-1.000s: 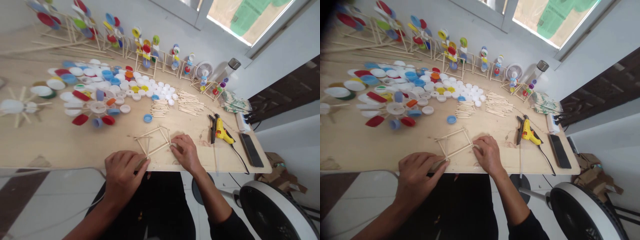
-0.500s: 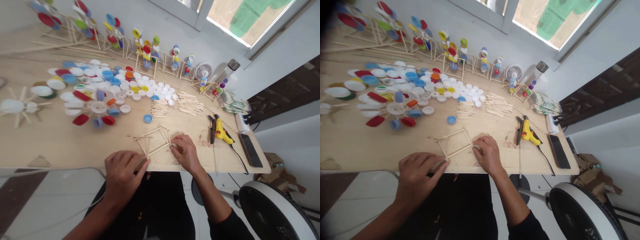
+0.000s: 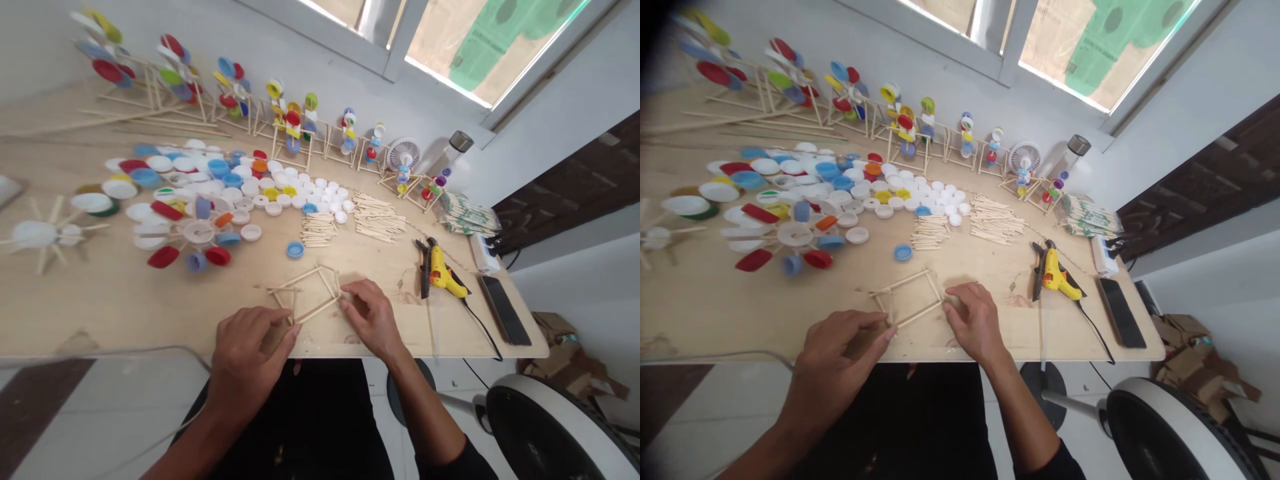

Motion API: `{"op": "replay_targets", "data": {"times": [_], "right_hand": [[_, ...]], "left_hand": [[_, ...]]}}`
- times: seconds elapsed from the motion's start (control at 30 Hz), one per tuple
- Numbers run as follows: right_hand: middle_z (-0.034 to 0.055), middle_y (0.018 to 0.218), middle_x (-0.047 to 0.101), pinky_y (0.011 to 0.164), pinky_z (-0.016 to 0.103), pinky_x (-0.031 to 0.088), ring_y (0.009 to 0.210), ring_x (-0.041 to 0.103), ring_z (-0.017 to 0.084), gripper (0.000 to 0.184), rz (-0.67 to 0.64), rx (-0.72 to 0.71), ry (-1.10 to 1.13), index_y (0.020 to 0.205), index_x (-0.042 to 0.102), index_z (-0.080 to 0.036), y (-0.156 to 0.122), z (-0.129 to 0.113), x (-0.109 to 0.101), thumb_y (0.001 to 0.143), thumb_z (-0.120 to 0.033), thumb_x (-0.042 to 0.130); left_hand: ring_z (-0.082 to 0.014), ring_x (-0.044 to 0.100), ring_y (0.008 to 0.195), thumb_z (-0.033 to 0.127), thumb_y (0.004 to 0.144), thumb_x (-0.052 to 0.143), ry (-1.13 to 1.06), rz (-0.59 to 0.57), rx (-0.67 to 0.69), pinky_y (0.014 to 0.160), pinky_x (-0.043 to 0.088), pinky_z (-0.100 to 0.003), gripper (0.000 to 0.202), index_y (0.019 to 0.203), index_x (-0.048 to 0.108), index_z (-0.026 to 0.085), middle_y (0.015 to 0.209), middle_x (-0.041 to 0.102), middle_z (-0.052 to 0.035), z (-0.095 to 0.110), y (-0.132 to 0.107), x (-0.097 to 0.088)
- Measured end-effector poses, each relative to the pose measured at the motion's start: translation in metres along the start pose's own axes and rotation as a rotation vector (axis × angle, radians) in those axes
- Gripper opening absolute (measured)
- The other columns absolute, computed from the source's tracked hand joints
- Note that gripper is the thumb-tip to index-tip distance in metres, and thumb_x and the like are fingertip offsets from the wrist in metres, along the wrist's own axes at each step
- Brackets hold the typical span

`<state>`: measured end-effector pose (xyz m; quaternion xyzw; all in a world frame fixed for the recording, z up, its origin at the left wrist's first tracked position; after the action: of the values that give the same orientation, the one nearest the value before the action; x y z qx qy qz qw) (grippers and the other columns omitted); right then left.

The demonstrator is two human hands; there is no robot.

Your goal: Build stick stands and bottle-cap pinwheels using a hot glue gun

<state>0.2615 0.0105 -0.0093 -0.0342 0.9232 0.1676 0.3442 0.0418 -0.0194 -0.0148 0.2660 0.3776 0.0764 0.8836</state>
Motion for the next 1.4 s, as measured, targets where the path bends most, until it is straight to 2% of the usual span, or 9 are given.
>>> {"op": "replay_targets", "data": {"times": [0.3,0.53,0.8,1.1,1.4], "right_hand": [[0.0092,0.096,0.070,0.087,0.041,0.050,0.094,0.064,0.024,0.011,0.013,-0.014,-0.008,0.098,0.067,-0.020,0.006,-0.003,0.006,0.091,-0.025,0.060],[0.0065,0.091,0.071,0.083,0.037,0.050,0.089,0.064,0.022,0.007,0.010,0.024,-0.037,0.090,0.066,-0.021,0.008,-0.005,0.007,0.090,-0.022,0.059],[0.0050,0.088,0.070,0.081,0.036,0.048,0.087,0.063,0.021,0.008,0.012,0.039,-0.050,0.085,0.065,-0.022,0.004,-0.010,0.010,0.089,-0.021,0.058],[0.0049,0.086,0.070,0.078,0.034,0.049,0.085,0.063,0.021,0.008,0.026,0.035,-0.019,0.083,0.064,-0.022,-0.003,-0.016,0.012,0.089,-0.020,0.059],[0.0046,0.084,0.070,0.079,0.035,0.049,0.083,0.064,0.021,0.008,0.047,0.015,0.003,0.084,0.063,-0.022,-0.007,-0.016,0.015,0.089,-0.018,0.058]], "left_hand": [[-0.0189,0.066,0.074,0.039,0.090,0.055,-0.063,-0.052,-0.101,0.074,0.045,-0.035,0.017,0.084,0.062,0.025,0.077,0.070,0.0011,-0.002,0.007,0.004],[-0.0197,0.066,0.071,0.040,0.087,0.055,-0.071,-0.106,-0.175,0.073,0.046,-0.035,0.019,0.077,0.063,0.026,0.073,0.070,0.0008,-0.003,0.012,0.001],[-0.0210,0.067,0.072,0.044,0.085,0.056,-0.087,-0.120,-0.227,0.073,0.050,-0.035,0.021,0.077,0.066,0.027,0.073,0.072,0.0012,-0.004,0.012,-0.002],[-0.0209,0.068,0.074,0.046,0.083,0.058,-0.084,-0.139,-0.238,0.070,0.052,-0.032,0.021,0.076,0.068,0.029,0.076,0.074,0.0018,-0.009,0.009,-0.006],[-0.0206,0.070,0.074,0.040,0.082,0.056,-0.089,-0.174,-0.265,0.068,0.054,-0.030,0.018,0.077,0.068,0.028,0.074,0.074,0.0014,-0.011,0.011,-0.013]]}}
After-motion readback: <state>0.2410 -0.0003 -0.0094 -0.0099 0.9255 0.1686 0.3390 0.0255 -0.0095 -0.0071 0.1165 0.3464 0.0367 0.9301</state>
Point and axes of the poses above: each hand's wrist, its own y-axis towards the middle knuckle, its own x-axis out of the palm, z = x × y, the point moved 1 cm from there along y, towards the middle knuckle
